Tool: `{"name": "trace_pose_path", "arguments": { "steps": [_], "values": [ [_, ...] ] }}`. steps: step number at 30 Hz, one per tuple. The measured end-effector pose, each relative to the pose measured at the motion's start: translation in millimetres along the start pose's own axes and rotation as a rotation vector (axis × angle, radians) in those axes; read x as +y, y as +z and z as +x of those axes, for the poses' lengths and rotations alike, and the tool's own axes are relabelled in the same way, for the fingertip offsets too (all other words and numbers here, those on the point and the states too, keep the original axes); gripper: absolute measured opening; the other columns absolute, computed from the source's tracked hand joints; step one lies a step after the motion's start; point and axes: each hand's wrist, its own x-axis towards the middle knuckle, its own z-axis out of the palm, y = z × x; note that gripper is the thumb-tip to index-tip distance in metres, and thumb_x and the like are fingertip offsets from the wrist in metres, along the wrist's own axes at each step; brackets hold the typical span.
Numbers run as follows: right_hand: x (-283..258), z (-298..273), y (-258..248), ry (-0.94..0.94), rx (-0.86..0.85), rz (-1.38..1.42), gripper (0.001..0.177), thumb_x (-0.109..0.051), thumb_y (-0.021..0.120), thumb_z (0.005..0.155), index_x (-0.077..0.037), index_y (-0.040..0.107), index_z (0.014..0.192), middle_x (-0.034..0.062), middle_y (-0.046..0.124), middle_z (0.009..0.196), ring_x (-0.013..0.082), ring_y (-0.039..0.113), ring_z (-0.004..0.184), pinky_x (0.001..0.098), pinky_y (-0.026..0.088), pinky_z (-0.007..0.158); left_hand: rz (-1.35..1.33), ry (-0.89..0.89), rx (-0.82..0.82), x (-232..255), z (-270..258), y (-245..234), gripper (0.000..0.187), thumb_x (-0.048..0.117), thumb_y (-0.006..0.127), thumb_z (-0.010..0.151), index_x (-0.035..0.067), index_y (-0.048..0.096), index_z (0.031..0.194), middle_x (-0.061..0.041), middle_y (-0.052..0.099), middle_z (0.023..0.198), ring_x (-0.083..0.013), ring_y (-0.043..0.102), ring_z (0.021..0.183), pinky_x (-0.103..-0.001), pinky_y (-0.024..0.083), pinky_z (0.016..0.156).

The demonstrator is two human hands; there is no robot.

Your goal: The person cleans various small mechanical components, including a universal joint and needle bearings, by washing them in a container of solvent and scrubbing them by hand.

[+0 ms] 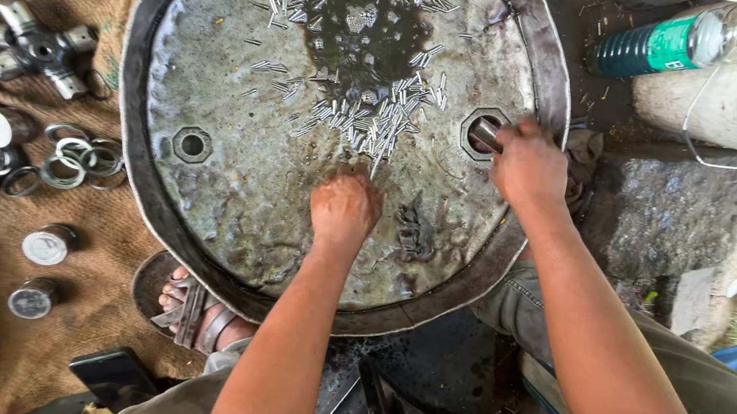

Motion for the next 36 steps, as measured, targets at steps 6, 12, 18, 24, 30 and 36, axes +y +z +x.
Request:
{"name": "trace_pose_path", "arguments": {
  "steps": [6,12,18,24,30,36],
  "values": [
    [-16.3,-5.7,-1.2,0.027,0.195,0.248,0.025,-0.023,0.079,0.084,-0.014,0.072,0.107,0.0132,0.068,0.118,0.0339,0.071,0.093,0.0468,0.058,0.079,0.102,-0.004,-0.06,-4.7,3.3,22.8,0.037,0.039,0.067,0.093,0.01,0.065,0.115,-0.012,0.069,0.111,-0.0242,0.067,0.103,-0.041,0.055,0.084],
    [-88.6,-5.3,32.7,0.102,-0.119,0.619,0.027,-0.039,0.071,0.094,-0.014,0.075,0.101,0.0111,0.076,0.087,0.0263,0.074,0.074,0.0404,0.059,0.068,-0.111,-0.036,0.047,-1.3,2.0,27.6,0.022,0.032,0.067,0.097,0.011,0.071,0.101,-0.013,0.073,0.1,-0.0266,0.071,0.087,-0.042,0.058,0.076],
    [-104.5,-4.2,64.2,0.334,-0.133,0.926,0.029,-0.038,0.07,0.096,-0.01,0.076,0.102,0.0112,0.076,0.085,0.021,0.072,0.07,0.0381,0.058,0.067,-0.579,0.036,0.051,13.4,-9.7,-13.2,0.018,0.028,0.069,0.088,0.011,0.074,0.09,-0.011,0.075,0.091,-0.0264,0.072,0.079,-0.044,0.058,0.078],
    [-25.8,-22.9,27.7,0.245,0.091,0.452,0.022,-0.03,0.071,0.1,-0.01,0.075,0.108,0.0146,0.075,0.091,0.0268,0.073,0.075,0.0407,0.06,0.071,-0.201,0.017,0.383,-16.0,-5.7,-46.7,0.043,0.022,0.062,0.093,0.009,0.063,0.134,-0.02,0.056,0.139,-0.039,0.05,0.132,-0.057,0.039,0.113],
    [-64.0,-22.8,20.2,0.251,-0.022,0.331,0.059,-0.038,0.062,0.105,-0.009,0.051,0.155,0.0203,0.06,0.141,0.0378,0.068,0.115,0.0469,0.058,0.096,-0.084,-0.062,0.553,-75.2,-2.0,-55.6,0.075,0.033,0.054,0.102,-0.009,0.03,0.159,-0.033,0.021,0.167,-0.045,0.013,0.157,-0.056,0.006,0.128],
    [-171.4,-10.5,45.1,-0.048,0.097,0.376,0.111,-0.069,0.054,0.091,0.009,0.013,0.158,0.0359,0.005,0.164,0.0495,0.006,0.155,0.061,0.006,0.124,0.241,-0.07,0.262,-77.5,16.1,-69.7,0.087,0.061,0.023,0.106,-0.006,0.012,0.161,-0.027,0.004,0.17,-0.0403,0.002,0.159,-0.053,0.002,0.13]
  ]
}}
